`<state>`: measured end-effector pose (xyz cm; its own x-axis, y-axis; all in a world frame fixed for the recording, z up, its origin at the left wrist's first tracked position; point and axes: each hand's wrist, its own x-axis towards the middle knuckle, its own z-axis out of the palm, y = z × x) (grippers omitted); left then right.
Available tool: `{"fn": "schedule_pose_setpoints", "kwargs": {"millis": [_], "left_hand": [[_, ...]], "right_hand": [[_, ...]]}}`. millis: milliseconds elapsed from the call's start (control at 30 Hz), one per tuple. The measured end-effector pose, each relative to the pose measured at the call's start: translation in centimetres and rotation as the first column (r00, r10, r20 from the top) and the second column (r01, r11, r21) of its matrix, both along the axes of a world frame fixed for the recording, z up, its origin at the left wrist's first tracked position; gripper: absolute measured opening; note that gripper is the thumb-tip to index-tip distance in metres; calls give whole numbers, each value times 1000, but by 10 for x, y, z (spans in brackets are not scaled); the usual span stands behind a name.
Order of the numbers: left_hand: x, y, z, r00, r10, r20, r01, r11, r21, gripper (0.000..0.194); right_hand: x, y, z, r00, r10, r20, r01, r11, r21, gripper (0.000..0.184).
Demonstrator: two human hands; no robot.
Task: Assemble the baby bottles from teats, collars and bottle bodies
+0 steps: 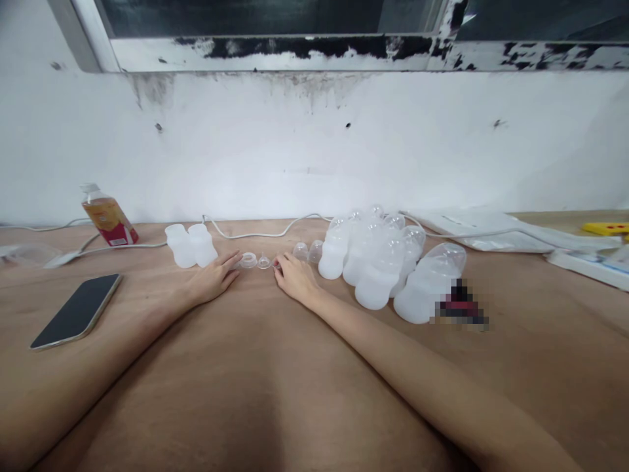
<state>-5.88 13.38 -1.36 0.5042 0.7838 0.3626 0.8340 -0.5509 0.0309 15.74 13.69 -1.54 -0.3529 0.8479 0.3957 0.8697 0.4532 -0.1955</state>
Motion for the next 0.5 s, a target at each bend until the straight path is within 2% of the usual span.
{"fn": "schedule_pose_setpoints", "kwargs": {"millis": [167,500], "left_hand": [[-1,3,-2,998,-55,14,55,998,-17,41],[-4,7,-7,996,-80,42,81,996,-32,44]], "right_hand": [[-1,1,0,998,-22,51,23,1000,-10,21],[-2,-4,3,997,-24,72,25,1000,-16,23]]}}
